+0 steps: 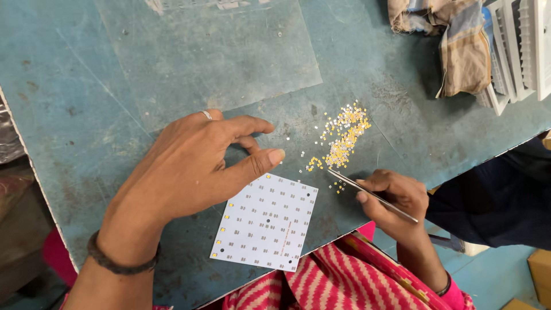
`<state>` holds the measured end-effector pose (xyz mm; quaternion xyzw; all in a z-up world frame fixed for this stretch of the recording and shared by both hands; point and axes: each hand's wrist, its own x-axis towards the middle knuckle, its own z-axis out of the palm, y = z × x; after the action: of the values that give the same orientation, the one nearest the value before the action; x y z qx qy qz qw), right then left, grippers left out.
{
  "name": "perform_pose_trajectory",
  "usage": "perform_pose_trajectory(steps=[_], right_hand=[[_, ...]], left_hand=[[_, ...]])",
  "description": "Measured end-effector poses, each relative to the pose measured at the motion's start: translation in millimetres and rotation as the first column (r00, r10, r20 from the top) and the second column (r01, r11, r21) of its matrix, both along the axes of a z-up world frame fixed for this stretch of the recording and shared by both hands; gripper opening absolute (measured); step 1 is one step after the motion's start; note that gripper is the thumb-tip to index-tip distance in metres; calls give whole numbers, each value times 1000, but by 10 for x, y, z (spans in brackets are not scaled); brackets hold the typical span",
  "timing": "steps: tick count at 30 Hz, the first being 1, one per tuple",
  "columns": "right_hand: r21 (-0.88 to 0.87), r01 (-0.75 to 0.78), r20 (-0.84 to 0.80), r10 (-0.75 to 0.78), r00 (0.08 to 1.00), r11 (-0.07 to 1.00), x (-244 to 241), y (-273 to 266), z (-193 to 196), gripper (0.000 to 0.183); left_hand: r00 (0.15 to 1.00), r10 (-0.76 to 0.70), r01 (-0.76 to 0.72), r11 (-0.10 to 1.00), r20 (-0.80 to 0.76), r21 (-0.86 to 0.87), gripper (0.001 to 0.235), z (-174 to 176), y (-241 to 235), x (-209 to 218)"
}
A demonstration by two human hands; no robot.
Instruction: The person uses tweezers to pick up small yellow and white LED components from a table and place them onto a white circuit board. The person repeatedly picks up components and places them into designated spots on the board.
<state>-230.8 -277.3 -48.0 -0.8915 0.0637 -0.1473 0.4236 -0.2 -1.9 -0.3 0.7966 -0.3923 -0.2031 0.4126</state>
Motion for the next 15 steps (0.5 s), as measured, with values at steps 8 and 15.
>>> perform_pose_trajectory(steps=[8, 15], right_hand=[[-92, -116, 34, 119, 992, 989, 71, 30, 34, 21], [-106, -113, 19, 116, 993, 988, 109, 59, 77, 18]], left_hand=[[1000, -4, 4, 1000, -4, -23, 48, 1, 4, 4], [1000, -21, 21, 1000, -1, -15, 50, -15, 8, 6]])
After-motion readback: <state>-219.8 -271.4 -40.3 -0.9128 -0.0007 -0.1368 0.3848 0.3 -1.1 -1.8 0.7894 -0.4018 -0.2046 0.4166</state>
